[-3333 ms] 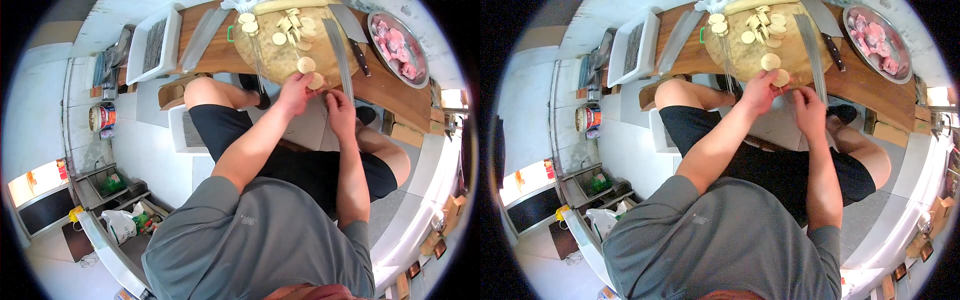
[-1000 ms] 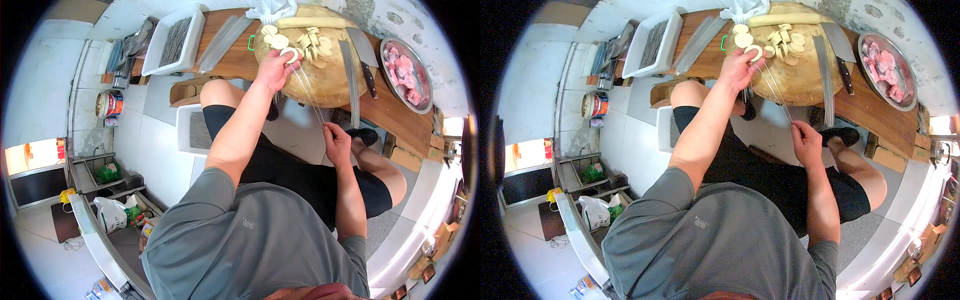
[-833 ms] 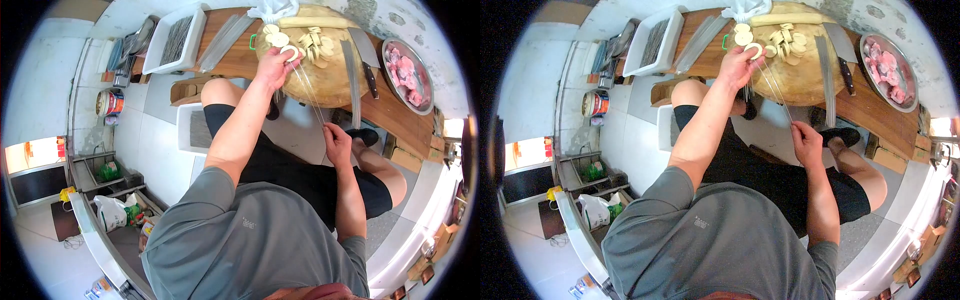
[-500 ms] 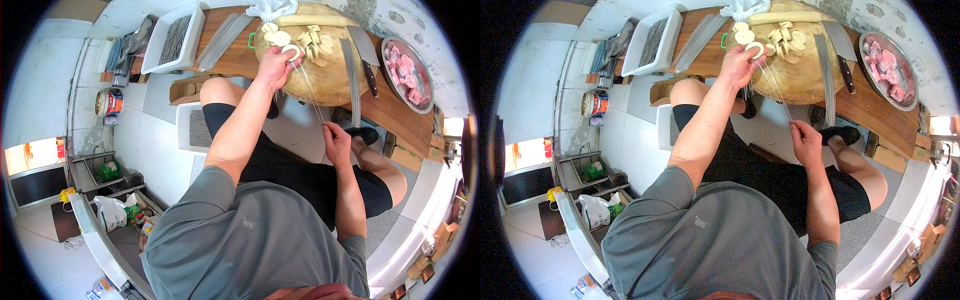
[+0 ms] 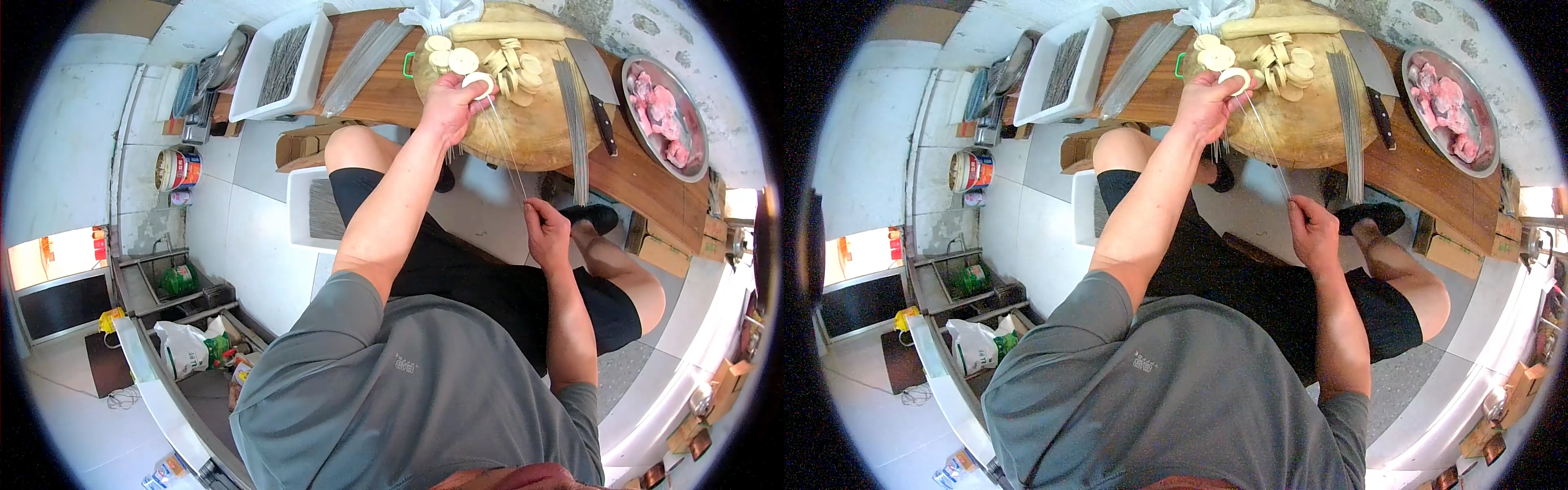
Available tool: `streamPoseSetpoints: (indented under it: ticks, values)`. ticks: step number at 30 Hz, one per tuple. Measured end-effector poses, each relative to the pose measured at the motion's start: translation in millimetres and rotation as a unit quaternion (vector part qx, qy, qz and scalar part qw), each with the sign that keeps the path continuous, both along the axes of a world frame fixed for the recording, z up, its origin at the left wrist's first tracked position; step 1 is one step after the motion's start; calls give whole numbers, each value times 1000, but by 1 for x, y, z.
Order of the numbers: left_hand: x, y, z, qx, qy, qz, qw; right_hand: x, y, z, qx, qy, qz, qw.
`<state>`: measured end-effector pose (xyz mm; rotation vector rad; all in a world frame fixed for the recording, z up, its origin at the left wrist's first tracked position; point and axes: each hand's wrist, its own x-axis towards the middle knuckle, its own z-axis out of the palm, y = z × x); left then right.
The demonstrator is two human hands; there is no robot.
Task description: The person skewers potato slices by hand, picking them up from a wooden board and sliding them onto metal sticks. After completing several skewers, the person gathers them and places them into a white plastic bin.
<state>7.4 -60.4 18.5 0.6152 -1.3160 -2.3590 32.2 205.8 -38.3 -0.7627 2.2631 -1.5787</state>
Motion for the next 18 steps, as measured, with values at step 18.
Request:
streamPoseSetpoints:
  ticks: [18]
  values:
    - [5,13,-2,32,-3,-38,999,1,-5,1,-6,28,-24,999]
